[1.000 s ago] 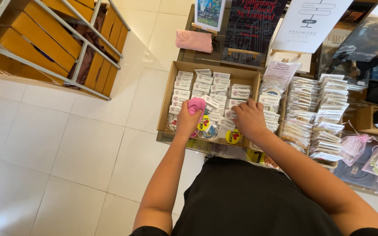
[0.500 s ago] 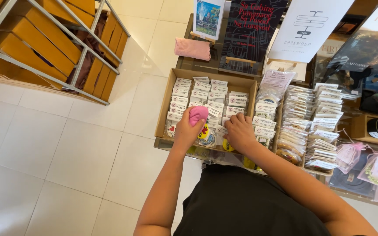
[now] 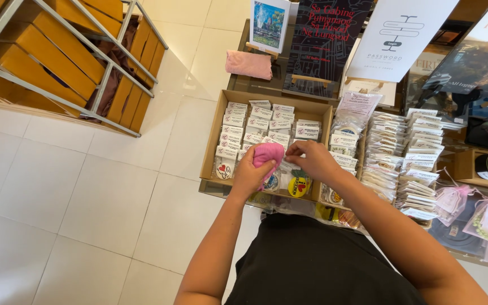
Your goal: The recorder is organizing and inspecting various souvenir items such as stickers, pouches, and necklaces on a retail display.
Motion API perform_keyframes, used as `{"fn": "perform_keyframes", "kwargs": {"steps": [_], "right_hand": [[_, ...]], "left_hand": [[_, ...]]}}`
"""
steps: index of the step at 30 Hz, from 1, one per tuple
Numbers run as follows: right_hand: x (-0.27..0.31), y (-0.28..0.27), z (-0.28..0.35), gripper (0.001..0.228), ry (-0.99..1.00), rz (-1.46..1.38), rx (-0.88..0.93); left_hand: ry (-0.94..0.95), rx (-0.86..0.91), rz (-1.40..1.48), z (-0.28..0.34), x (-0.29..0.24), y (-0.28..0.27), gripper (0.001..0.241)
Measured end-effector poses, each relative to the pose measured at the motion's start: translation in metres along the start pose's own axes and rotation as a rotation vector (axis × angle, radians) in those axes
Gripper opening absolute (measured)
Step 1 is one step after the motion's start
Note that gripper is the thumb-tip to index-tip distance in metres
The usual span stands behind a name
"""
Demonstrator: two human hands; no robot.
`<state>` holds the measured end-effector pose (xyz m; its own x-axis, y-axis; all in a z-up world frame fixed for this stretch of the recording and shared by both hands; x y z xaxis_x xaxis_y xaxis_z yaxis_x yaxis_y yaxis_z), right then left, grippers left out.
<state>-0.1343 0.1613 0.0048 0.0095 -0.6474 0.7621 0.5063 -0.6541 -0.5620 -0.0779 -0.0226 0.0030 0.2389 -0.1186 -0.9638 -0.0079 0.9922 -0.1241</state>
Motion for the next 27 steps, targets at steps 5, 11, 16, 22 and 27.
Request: {"fn": "perform_keyframes", "kwargs": {"steps": [5, 11, 16, 22, 27], "right_hand": [[0.003, -0.005, 0.008, 0.024, -0.154, 0.559, -0.199], [-0.013, 0.012, 0.013, 0.035, -0.103, 0.879, -0.166], [-0.008, 0.013, 0.017, 0.024, -0.044, 0.899, -0.066], [0.007, 0.0, 0.019, 0.019, -0.11, 0.583, -0.021], [0.019, -0.002, 0.007, 0.026, 0.008, 0.28, 0.014]], "left_hand": [[0.099, -0.127, 0.054, -0.004, -0.006, -0.017, 0.045], [0.18, -0.201, 0.141, -0.01, 0.008, -0.027, 0.042], [0.164, -0.181, 0.148, -0.008, 0.006, -0.025, 0.043], [0.174, -0.161, 0.263, -0.003, 0.002, -0.036, 0.042], [0.144, -0.147, 0.46, 0.006, -0.008, -0.045, 0.039]]}}
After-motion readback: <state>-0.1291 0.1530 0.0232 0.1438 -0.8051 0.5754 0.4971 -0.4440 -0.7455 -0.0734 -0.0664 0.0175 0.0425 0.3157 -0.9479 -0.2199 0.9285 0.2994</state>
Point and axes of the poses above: each hand's wrist, its own z-axis away from the middle knuckle, its own y-axis out of the palm, x = y × z, the point moved 8 cm from there along -z, towards the middle knuckle, and after that the axes turned 2 degrees about y, right-handed, at the moved point
